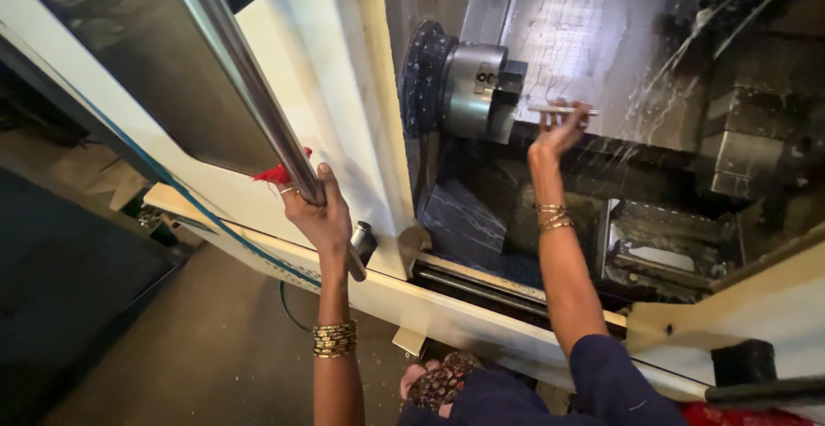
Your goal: The person opens a machine door, places a metal rod into the machine, and closes the door. They then wipe the door handle with a cloth and repeat the process of opening the door, placing the rod, and closing it.
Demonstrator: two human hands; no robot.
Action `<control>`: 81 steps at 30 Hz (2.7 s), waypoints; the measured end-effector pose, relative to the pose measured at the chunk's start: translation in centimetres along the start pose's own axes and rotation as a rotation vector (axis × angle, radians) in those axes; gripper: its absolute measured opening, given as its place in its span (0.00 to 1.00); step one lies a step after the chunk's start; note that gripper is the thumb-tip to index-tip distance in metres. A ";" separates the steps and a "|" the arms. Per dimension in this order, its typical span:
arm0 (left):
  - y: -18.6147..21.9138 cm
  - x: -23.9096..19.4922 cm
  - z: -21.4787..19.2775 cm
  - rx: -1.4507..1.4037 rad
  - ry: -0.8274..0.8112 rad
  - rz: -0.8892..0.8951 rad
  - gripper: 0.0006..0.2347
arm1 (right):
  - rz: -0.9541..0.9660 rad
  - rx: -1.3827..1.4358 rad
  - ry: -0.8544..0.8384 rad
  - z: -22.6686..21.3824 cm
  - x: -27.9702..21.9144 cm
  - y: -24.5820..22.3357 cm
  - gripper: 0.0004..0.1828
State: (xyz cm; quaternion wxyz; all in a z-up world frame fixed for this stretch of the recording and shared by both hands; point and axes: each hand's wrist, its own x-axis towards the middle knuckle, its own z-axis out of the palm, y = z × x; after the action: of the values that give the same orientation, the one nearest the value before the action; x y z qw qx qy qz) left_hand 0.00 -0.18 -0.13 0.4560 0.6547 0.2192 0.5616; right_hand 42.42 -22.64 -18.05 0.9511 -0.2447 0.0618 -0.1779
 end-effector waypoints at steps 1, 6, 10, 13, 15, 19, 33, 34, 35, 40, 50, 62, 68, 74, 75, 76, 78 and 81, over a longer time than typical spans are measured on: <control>0.0 0.1 0.0 -0.034 0.004 0.076 0.13 | -0.004 0.033 -0.038 0.0 -0.5 -0.2 0.22; -0.1 0.2 -0.1 -0.146 0.006 0.102 0.14 | 0.150 -0.083 -0.279 0.0 -4.9 -1.6 0.30; -0.1 0.3 -0.1 -0.027 0.034 0.129 0.14 | 0.167 -0.230 -0.279 1.2 -6.2 -2.6 0.33; -0.1 0.1 -0.2 0.045 0.043 0.100 0.13 | 0.299 -0.258 -0.336 2.1 -3.8 -4.3 0.33; 0.0 0.1 -0.1 0.017 0.046 0.107 0.14 | 0.423 -0.272 -0.395 2.6 -2.4 -5.0 0.32; 0.1 0.2 -0.1 -0.002 0.058 0.153 0.14 | 0.441 -0.418 -0.499 2.6 -2.6 -5.6 0.34; 0.1 -0.2 -0.2 -0.020 0.052 0.071 0.13 | -0.602 -0.437 -0.268 -2.4 -1.8 -0.9 0.14; 0.0 -0.3 -0.3 0.011 0.065 0.069 0.13 | -0.597 -0.449 -0.253 -2.5 -2.0 -0.8 0.14; -0.1 -0.2 -0.2 0.038 0.080 0.068 0.13 | -0.595 -0.459 -0.241 -2.2 -2.2 -1.0 0.13; -0.4 -0.3 0.1 0.029 0.118 0.141 0.14 | -0.460 -0.634 -0.320 0.8 -6.5 0.5 0.14; -0.2 -0.5 0.3 0.123 0.161 0.187 0.15 | -0.323 -0.763 -0.590 0.3 -7.0 -3.6 0.26; -0.3 -0.2 0.4 0.044 0.139 0.146 0.15 | -0.194 -0.750 -0.624 0.4 -7.0 -4.0 0.30; -0.1 -0.2 0.3 0.008 0.113 0.120 0.16 | -0.184 -0.788 -0.621 0.5 -7.1 -4.4 0.32; 0.0 -0.2 0.2 0.001 0.066 0.128 0.16 | -0.124 -0.768 -0.601 1.1 -7.7 -5.1 0.34; 0.0 -0.2 0.1 0.015 0.061 0.114 0.15 | -0.120 -0.770 -0.597 1.4 -7.9 -5.3 0.34; -0.1 -0.2 0.1 -0.005 0.047 0.101 0.15 | -0.112 -0.822 -0.603 1.6 -8.1 -5.8 0.34; -0.3 -0.2 0.0 -0.042 0.015 0.077 0.15 | -0.093 -0.924 -0.611 1.9 -8.8 -7.2 0.34; -1.1 0.0 -0.4 -0.098 -0.053 0.193 0.14 | -0.240 -1.073 -0.680 2.3 -11.8 -8.9 0.35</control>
State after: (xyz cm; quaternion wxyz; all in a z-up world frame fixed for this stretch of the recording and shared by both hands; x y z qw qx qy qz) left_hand -0.10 0.52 -1.07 0.4369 0.6644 0.1153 0.5953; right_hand 29.15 -24.52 -11.36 0.6365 -0.7342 -0.1903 -0.1398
